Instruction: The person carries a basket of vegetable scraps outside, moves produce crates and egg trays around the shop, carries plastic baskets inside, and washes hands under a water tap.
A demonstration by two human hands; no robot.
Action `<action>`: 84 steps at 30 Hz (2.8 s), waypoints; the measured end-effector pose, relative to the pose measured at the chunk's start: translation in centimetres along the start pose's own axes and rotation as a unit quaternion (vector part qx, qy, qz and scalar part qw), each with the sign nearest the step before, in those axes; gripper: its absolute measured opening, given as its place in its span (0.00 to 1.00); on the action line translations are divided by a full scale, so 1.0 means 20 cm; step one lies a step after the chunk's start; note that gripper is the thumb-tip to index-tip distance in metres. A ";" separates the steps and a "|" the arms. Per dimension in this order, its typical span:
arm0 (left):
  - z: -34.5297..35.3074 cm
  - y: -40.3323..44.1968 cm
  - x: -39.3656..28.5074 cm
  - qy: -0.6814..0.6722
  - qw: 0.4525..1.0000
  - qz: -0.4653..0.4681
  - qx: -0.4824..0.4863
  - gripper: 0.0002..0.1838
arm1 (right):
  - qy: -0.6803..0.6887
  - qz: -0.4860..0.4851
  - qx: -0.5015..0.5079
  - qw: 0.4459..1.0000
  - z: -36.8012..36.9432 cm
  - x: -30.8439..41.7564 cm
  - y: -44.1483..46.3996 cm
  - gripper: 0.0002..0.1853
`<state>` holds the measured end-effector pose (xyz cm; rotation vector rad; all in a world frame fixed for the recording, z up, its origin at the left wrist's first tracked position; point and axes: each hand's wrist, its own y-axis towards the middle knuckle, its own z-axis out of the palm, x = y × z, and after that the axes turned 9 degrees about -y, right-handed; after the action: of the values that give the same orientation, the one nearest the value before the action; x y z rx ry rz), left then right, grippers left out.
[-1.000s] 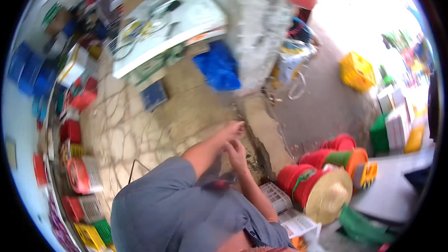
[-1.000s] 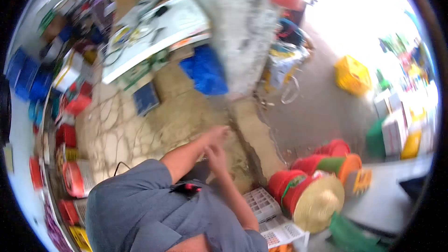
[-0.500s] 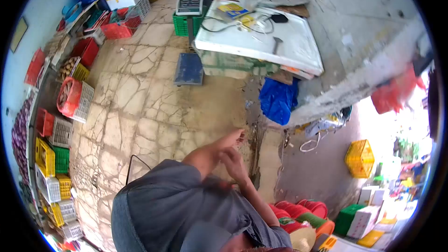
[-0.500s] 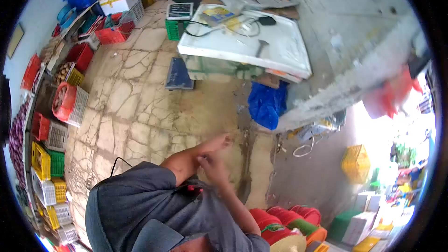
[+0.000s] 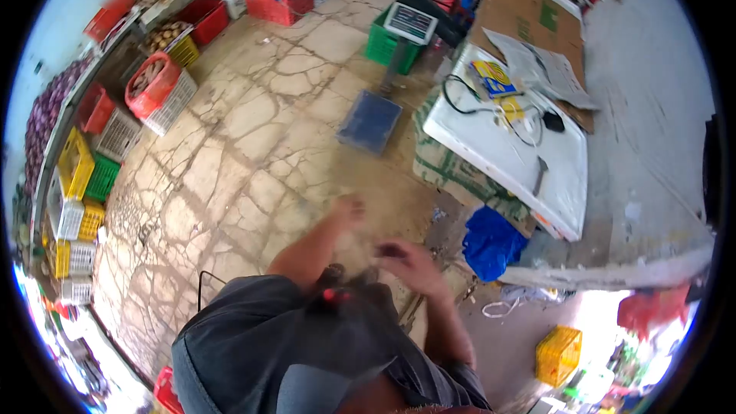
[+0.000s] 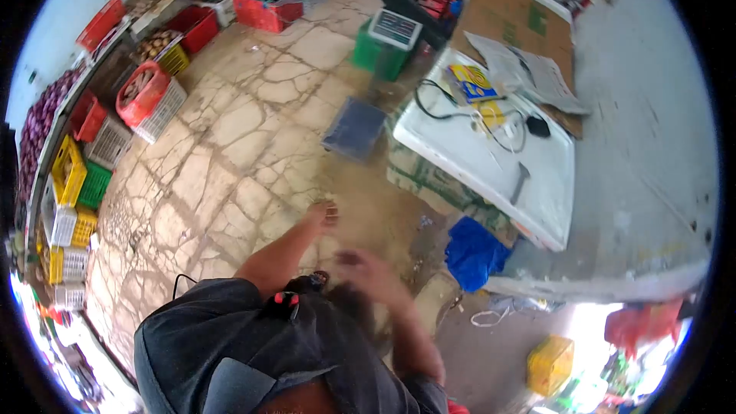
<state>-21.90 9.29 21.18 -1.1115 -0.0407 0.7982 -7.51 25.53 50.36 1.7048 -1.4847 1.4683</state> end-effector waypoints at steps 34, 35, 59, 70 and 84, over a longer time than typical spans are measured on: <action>-1.79 -0.45 -0.24 -0.190 0.929 0.150 -0.280 0.15 | -0.092 -0.698 0.426 0.568 -0.35 2.34 1.55 0.35; -1.74 -0.52 -0.37 -0.166 0.920 0.162 -0.317 0.15 | -0.096 -0.704 0.430 0.557 -0.27 2.37 1.59 0.34; -1.94 -0.47 -0.70 -0.504 0.725 0.152 -0.445 0.19 | -0.081 -0.773 0.542 0.319 1.02 3.27 3.04 0.28; -2.15 -0.37 -1.35 -0.529 0.703 0.168 -0.445 0.16 | -0.058 -0.775 0.575 0.255 1.76 3.64 3.53 0.26; -3.58 -0.68 -2.45 -0.486 0.730 0.271 -0.397 0.10 | -0.064 -0.792 0.556 0.243 2.97 4.29 3.94 0.22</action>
<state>-20.79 -78.25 15.59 -1.3819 -1.0809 1.9603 -65.61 -86.86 83.54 2.1694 1.8933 0.6305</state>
